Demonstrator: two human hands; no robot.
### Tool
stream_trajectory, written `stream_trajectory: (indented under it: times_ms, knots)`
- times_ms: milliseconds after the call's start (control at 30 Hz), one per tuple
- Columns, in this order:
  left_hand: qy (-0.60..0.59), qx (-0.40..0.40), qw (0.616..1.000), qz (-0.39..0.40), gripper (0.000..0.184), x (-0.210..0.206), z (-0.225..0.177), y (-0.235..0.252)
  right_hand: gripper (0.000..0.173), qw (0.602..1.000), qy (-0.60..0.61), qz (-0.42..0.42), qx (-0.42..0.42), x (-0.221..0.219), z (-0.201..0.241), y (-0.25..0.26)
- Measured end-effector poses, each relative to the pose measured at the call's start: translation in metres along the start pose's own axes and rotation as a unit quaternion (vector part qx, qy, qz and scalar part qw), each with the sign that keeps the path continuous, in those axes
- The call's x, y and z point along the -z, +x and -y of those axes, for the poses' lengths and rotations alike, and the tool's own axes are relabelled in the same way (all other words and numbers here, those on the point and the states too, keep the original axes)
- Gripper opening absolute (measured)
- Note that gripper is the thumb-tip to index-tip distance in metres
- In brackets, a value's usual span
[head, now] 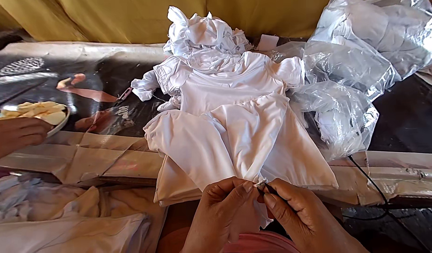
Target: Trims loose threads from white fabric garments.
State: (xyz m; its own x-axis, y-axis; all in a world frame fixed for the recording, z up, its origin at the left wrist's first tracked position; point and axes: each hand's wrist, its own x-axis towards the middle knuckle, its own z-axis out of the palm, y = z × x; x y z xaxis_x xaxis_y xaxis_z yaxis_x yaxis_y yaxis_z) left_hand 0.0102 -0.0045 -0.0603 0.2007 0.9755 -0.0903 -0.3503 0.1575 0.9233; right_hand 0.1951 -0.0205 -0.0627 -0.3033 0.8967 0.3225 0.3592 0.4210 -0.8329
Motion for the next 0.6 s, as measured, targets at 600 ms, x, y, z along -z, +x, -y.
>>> stream_trajectory:
  times_ms: [600]
  knots:
    - [0.01, -0.031, 0.999, 0.01, 0.02, 0.0, 0.003, -0.001, 0.031, 0.998, 0.048, -0.014, 0.036, -0.004, -0.012, 0.002]
